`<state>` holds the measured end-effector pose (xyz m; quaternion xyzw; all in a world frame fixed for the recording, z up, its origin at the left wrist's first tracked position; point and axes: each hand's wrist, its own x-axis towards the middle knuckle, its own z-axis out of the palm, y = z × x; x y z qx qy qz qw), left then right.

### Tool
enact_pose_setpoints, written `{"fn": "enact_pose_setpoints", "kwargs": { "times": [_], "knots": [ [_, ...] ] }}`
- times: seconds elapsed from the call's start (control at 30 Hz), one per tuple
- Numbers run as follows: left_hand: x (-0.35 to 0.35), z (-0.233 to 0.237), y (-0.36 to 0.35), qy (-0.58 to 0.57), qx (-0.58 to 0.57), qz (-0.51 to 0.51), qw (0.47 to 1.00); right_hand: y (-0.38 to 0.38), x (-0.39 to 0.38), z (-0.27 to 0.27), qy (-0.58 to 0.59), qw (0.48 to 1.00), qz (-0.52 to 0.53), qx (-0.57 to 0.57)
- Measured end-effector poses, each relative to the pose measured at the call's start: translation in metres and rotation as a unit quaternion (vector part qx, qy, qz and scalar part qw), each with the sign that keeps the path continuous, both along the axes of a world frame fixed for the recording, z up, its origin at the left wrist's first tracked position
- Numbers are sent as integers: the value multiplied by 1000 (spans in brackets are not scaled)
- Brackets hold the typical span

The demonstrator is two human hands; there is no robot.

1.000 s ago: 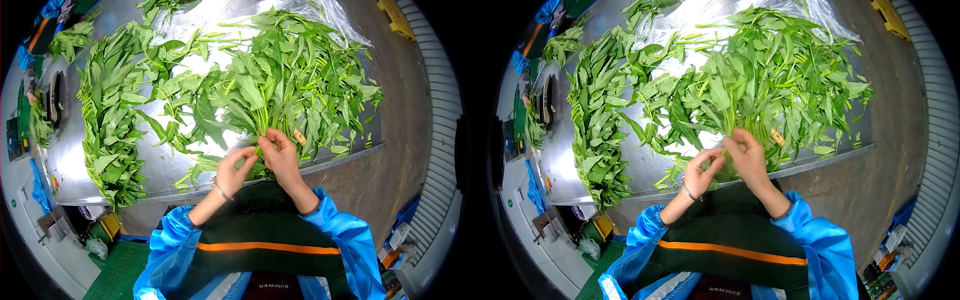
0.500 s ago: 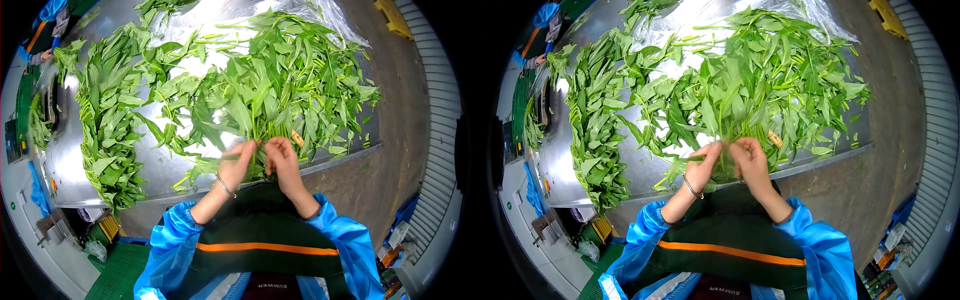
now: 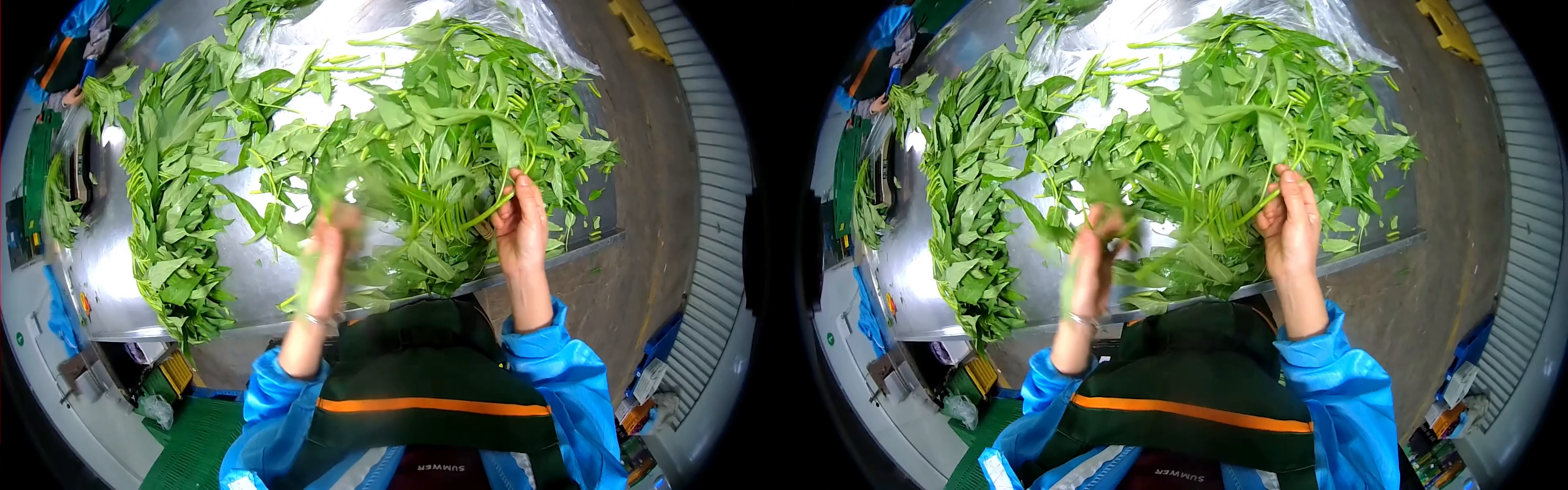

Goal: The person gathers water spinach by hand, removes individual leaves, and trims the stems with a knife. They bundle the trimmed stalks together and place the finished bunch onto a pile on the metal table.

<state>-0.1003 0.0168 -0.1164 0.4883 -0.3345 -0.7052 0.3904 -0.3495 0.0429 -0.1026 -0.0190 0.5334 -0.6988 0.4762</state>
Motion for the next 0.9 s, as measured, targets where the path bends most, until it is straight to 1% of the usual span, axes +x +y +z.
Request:
{"fn": "enact_pose_setpoints", "kwargs": {
  "times": [0.03,0.07,0.1,0.17,0.2,0.23,0.27,0.3,0.33,0.37,0.4,0.43,0.47,0.5,0.57,0.6,0.63,0.67,0.7,0.73,0.77,0.8,0.83,0.9],
  "knots": [
    [11,-5,-3,-162,-75,-12,984,1,4,7,59,997,49,24],
    [23,-15,-8,-317,-151,-25,936,1,12,13,118,987,95,44],
    [28,-21,-12,-460,-224,-38,858,0,20,16,179,972,138,64],
    [5,4,-3,-473,-385,-133,781,3,44,10,220,945,230,74],
    [-9,10,6,-324,-299,-210,873,4,60,12,214,939,264,55],
    [-19,2,17,-254,-205,-272,905,6,74,1,357,884,303,16],
    [-21,-16,24,-135,-92,-238,957,11,79,1,431,848,308,-7],
    [-21,-29,26,-13,24,-199,980,10,82,9,501,807,309,-31],
    [-17,-20,15,-94,55,-158,981,13,74,-2,542,792,280,-11],
    [-14,-10,10,-44,77,-37,995,21,61,-16,580,775,251,11],
    [-4,-19,7,-53,21,-10,998,23,49,-20,479,842,232,87],
    [1,-22,5,-63,-33,19,997,24,32,-35,469,821,277,170],
    [-1,-22,5,-139,-60,-18,988,20,31,-52,522,760,317,223],
    [-12,-17,4,-100,-25,-43,994,16,33,-63,572,691,352,269],
    [-27,-29,9,29,40,-24,998,20,37,-81,535,765,312,178],
    [-27,-30,11,-15,-13,14,1000,16,35,-84,517,795,290,127],
    [-25,-22,11,-60,-70,57,994,12,31,-62,450,853,247,88],
    [-19,-17,9,-56,-101,82,990,16,27,-25,372,903,206,57],
    [-13,-15,10,-54,-127,103,985,24,23,-6,285,944,162,30],
    [-12,-15,9,-58,-103,105,987,26,12,-11,240,957,153,60],
    [-13,-18,8,-25,-68,96,993,24,-4,-19,197,966,142,84],
    [-16,-20,9,-25,-68,88,994,28,-18,-41,90,985,116,95],
    [-22,-18,9,-23,-69,81,994,27,-19,-36,129,979,126,92],
    [-34,-10,9,-32,-102,7,994,36,-13,-30,199,963,152,95]
  ]
}}
